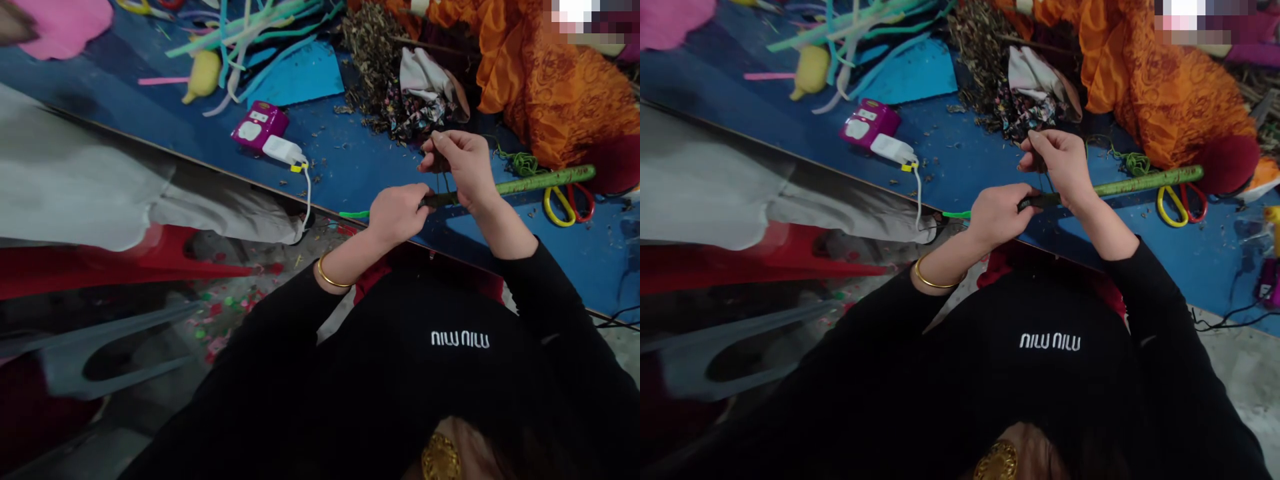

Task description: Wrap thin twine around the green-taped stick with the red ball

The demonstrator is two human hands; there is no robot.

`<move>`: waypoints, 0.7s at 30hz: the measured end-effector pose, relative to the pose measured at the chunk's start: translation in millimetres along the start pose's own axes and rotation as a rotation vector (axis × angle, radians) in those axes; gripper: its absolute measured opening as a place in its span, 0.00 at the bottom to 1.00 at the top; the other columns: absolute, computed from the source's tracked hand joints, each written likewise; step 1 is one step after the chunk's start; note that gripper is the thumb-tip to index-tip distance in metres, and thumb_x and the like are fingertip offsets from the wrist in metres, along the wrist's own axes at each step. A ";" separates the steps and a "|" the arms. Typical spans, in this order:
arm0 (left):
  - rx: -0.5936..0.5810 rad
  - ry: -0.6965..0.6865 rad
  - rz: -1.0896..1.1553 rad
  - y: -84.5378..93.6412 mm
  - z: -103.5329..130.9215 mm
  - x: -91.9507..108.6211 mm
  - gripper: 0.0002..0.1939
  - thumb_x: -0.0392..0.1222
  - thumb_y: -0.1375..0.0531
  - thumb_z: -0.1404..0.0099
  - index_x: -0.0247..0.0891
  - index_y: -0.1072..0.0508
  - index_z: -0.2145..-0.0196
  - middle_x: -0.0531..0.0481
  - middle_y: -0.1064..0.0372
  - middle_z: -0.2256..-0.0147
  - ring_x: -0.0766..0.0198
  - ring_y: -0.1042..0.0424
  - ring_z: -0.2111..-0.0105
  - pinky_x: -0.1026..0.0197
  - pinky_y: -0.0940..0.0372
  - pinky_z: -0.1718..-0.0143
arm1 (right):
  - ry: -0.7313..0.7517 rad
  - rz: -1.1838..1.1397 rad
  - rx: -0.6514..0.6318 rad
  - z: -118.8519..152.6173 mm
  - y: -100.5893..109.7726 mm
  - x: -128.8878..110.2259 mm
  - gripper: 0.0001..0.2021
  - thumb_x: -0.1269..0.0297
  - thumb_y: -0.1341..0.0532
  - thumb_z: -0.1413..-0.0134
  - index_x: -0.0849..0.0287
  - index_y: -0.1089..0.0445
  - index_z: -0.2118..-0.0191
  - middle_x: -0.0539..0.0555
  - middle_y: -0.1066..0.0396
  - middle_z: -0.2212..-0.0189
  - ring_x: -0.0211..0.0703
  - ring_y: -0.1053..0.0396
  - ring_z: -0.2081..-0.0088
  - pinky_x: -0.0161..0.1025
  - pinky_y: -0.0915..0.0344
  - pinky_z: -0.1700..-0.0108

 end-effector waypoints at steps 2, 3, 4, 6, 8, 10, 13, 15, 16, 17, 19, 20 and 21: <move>0.020 -0.018 -0.031 -0.9 3.8 1.7 0.16 0.41 0.40 0.29 0.36 0.19 0.48 0.41 0.16 0.54 0.47 0.18 0.55 0.53 0.28 0.56 | -0.042 -0.001 -0.006 -7.2 1.4 9.6 0.19 0.52 0.32 0.34 0.60 0.29 0.72 0.47 0.31 0.79 0.31 0.29 0.76 0.31 0.26 0.68; 0.031 -0.024 -0.048 -1.4 5.4 2.2 0.17 0.41 0.39 0.29 0.36 0.20 0.46 0.41 0.16 0.54 0.48 0.18 0.56 0.54 0.28 0.57 | -0.066 0.003 -0.003 -9.5 2.4 13.3 0.19 0.54 0.33 0.33 0.61 0.30 0.72 0.47 0.31 0.79 0.31 0.29 0.77 0.31 0.26 0.68; 0.043 -0.031 -0.063 -2.0 6.9 2.5 0.19 0.42 0.39 0.29 0.37 0.22 0.44 0.42 0.16 0.55 0.49 0.18 0.57 0.55 0.29 0.59 | -0.093 0.011 0.004 -10.9 3.3 16.0 0.19 0.56 0.33 0.32 0.61 0.30 0.73 0.47 0.30 0.80 0.31 0.29 0.77 0.30 0.26 0.68; 0.071 -0.055 -0.086 -3.9 9.3 2.4 0.21 0.42 0.38 0.29 0.38 0.25 0.40 0.44 0.16 0.56 0.51 0.18 0.59 0.57 0.30 0.61 | -0.146 0.039 0.026 -10.9 4.9 18.2 0.19 0.58 0.34 0.31 0.61 0.30 0.73 0.48 0.30 0.80 0.31 0.29 0.77 0.30 0.26 0.68; 0.102 -0.110 -0.099 -6.7 11.3 2.6 0.21 0.42 0.38 0.29 0.39 0.25 0.40 0.45 0.16 0.55 0.52 0.18 0.60 0.58 0.30 0.61 | -0.189 0.069 0.047 -8.7 5.5 17.4 0.18 0.61 0.34 0.31 0.62 0.30 0.74 0.48 0.29 0.80 0.31 0.29 0.78 0.31 0.26 0.67; 0.144 -0.186 -0.104 -9.4 13.3 2.6 0.18 0.41 0.39 0.27 0.39 0.23 0.42 0.44 0.17 0.54 0.53 0.18 0.59 0.58 0.29 0.59 | -0.213 0.088 0.055 -6.2 5.0 16.2 0.17 0.64 0.35 0.31 0.62 0.30 0.74 0.48 0.29 0.81 0.31 0.30 0.79 0.31 0.26 0.68; 0.206 -0.278 -0.099 -13.4 16.2 0.8 0.16 0.41 0.40 0.25 0.39 0.21 0.44 0.43 0.17 0.52 0.55 0.18 0.58 0.58 0.28 0.57 | -0.214 0.097 0.043 -4.6 3.1 17.1 0.17 0.65 0.36 0.31 0.62 0.30 0.74 0.49 0.29 0.81 0.32 0.29 0.78 0.32 0.26 0.68; 0.234 -0.306 -0.080 -15.5 17.6 -0.9 0.15 0.41 0.40 0.25 0.39 0.21 0.44 0.43 0.17 0.51 0.55 0.18 0.56 0.58 0.28 0.56 | -0.201 0.103 0.029 -4.7 2.5 18.8 0.16 0.65 0.37 0.30 0.61 0.30 0.73 0.49 0.29 0.80 0.32 0.28 0.76 0.32 0.26 0.67; 0.245 -0.307 -0.065 -16.1 18.0 -1.7 0.15 0.41 0.40 0.25 0.38 0.20 0.44 0.43 0.16 0.51 0.55 0.18 0.56 0.58 0.27 0.55 | -0.191 0.107 0.021 -4.5 2.7 19.1 0.17 0.65 0.37 0.30 0.61 0.30 0.73 0.49 0.29 0.80 0.33 0.28 0.75 0.32 0.26 0.66; 0.251 -0.302 -0.048 -16.5 18.1 -2.5 0.15 0.40 0.39 0.25 0.37 0.20 0.45 0.43 0.16 0.51 0.55 0.18 0.56 0.58 0.27 0.55 | -0.177 0.113 0.013 -4.0 3.4 18.3 0.17 0.66 0.38 0.30 0.61 0.31 0.73 0.49 0.29 0.79 0.32 0.28 0.74 0.32 0.27 0.65; 0.247 -0.281 -0.017 -16.9 17.7 -3.6 0.15 0.39 0.39 0.26 0.36 0.19 0.45 0.42 0.16 0.51 0.53 0.17 0.55 0.57 0.26 0.53 | -0.132 0.140 -0.004 -0.5 6.9 12.9 0.16 0.69 0.38 0.30 0.61 0.30 0.73 0.49 0.27 0.75 0.31 0.27 0.71 0.31 0.27 0.62; 0.236 -0.267 -0.005 -17.0 17.1 -4.0 0.16 0.39 0.39 0.26 0.35 0.19 0.45 0.42 0.16 0.51 0.53 0.17 0.54 0.57 0.26 0.53 | -0.103 0.158 -0.010 3.0 10.1 8.2 0.14 0.69 0.37 0.31 0.60 0.30 0.73 0.49 0.26 0.73 0.31 0.27 0.69 0.31 0.28 0.61; 0.219 -0.251 0.003 -17.1 16.2 -4.3 0.16 0.39 0.39 0.26 0.35 0.19 0.45 0.42 0.16 0.51 0.52 0.17 0.54 0.56 0.26 0.53 | -0.075 0.178 -0.021 8.1 14.0 2.5 0.13 0.69 0.36 0.32 0.60 0.29 0.72 0.49 0.25 0.71 0.31 0.26 0.67 0.32 0.28 0.59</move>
Point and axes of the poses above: each hand's wrist, its own z-axis away from the middle knuckle, its own y-axis out of the back of the hand, x = y × z, the point moved 7 cm from there along -z, towards the middle knuckle
